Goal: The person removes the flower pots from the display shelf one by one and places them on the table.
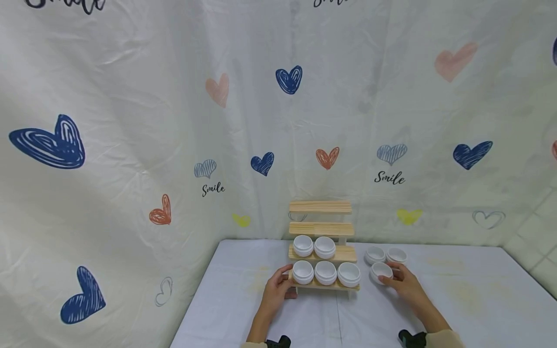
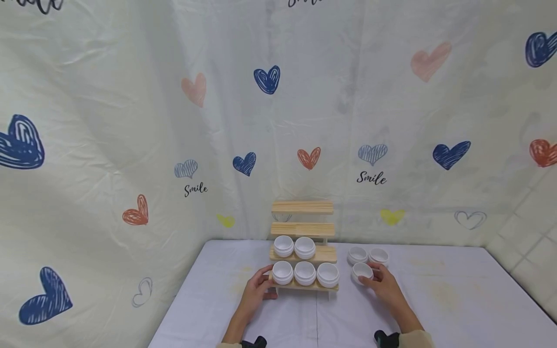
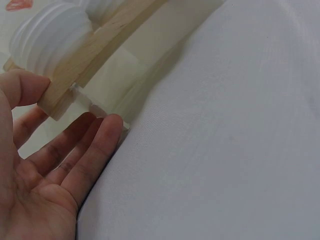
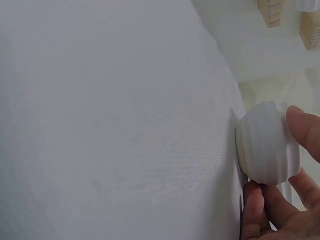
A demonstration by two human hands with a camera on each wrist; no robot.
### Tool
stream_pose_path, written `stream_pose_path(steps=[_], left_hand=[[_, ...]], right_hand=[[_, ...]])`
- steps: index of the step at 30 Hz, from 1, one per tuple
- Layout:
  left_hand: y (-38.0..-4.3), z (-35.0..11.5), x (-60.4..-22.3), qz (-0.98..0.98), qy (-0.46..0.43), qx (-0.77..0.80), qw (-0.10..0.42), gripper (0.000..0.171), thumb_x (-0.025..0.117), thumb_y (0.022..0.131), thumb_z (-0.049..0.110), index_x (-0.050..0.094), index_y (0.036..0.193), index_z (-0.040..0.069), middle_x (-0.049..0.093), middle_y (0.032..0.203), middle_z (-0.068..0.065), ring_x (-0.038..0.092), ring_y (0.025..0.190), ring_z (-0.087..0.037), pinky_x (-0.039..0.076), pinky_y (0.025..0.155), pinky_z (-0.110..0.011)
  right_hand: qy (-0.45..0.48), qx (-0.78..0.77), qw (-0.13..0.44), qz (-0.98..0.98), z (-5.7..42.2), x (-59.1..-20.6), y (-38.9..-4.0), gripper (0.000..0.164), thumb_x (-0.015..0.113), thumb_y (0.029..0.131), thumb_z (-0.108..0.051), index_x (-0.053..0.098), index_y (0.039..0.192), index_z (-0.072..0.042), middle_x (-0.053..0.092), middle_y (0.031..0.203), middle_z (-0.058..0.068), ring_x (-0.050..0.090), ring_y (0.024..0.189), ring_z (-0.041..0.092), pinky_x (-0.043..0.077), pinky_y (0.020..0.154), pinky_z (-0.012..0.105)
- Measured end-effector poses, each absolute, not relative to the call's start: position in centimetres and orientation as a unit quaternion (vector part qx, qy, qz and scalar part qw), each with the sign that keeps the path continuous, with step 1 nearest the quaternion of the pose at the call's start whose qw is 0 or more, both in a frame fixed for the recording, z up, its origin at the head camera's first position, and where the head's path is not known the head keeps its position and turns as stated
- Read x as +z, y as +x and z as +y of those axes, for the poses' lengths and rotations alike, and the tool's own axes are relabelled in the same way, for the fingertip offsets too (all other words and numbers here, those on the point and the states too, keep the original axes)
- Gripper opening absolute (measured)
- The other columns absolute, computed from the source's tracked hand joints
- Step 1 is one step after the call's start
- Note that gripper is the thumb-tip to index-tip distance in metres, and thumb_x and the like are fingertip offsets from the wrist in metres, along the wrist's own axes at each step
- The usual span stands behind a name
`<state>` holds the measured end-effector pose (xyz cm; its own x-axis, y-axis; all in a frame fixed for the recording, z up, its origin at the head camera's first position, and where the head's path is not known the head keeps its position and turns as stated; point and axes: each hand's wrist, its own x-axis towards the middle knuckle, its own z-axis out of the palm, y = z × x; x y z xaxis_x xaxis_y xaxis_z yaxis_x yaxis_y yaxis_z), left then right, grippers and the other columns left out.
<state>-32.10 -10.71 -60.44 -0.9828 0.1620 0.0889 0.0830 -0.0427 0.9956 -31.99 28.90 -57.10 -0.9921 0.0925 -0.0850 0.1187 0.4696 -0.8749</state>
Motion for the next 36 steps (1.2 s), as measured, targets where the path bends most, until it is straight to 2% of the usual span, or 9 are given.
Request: stream_pose_path(steps=[5, 13, 24, 36], left_hand=[[-32.1, -10.74, -60.52, 0.69, 0.094, 0.717, 0.026, 0.047, 0.06, 0.099, 0.011, 0.054, 0.145, 0.009, 0.069, 0.114, -0.013, 0.069, 0.096, -0.016, 0.066, 0.073, -0.037], [-32.04, -10.78, -60.45, 0.696, 0.084, 0.713, 0.027, 0.046, 0.062, 0.099, 0.013, 0.055, 0.145, 0.013, 0.068, 0.115, -0.013, 0.069, 0.096, -0.016, 0.066, 0.074, -0.037], [-31.95, -10.71, -60.38, 0.688, 0.096, 0.719, 0.027, 0.048, 0.062, 0.099, 0.013, 0.053, 0.146, 0.009, 0.068, 0.114, -0.013, 0.069, 0.094, -0.014, 0.066, 0.075, -0.04], [-32.3, -10.69, -60.79, 0.69, 0.086, 0.718, 0.032, 0.046, 0.063, 0.099, 0.014, 0.055, 0.145, 0.014, 0.069, 0.113, -0.009, 0.069, 0.098, -0.017, 0.066, 0.074, -0.034]], right_hand=[[0.061, -0.512, 0.012, 0.857, 28.91, -57.37, -32.12, 0.078, 0.075, 0.093, -0.037, 0.037, 0.15, 0.001, 0.048, 0.147, 0.035, 0.055, 0.126, 0.036, 0.049, 0.077, 0.016], [0.063, -0.508, 0.019, 0.859, 28.92, -57.56, -32.33, 0.079, 0.076, 0.092, -0.041, 0.038, 0.15, -0.002, 0.051, 0.145, 0.033, 0.058, 0.115, 0.023, 0.05, 0.078, 0.02], [0.071, -0.507, 0.027, 0.858, 28.77, -57.25, -32.21, 0.082, 0.076, 0.091, -0.044, 0.038, 0.15, -0.001, 0.049, 0.145, 0.035, 0.054, 0.124, 0.039, 0.05, 0.08, 0.024], [0.07, -0.504, 0.024, 0.861, 28.74, -57.14, -32.18, 0.081, 0.075, 0.091, -0.043, 0.038, 0.15, -0.002, 0.048, 0.146, 0.035, 0.054, 0.125, 0.039, 0.05, 0.079, 0.023]])
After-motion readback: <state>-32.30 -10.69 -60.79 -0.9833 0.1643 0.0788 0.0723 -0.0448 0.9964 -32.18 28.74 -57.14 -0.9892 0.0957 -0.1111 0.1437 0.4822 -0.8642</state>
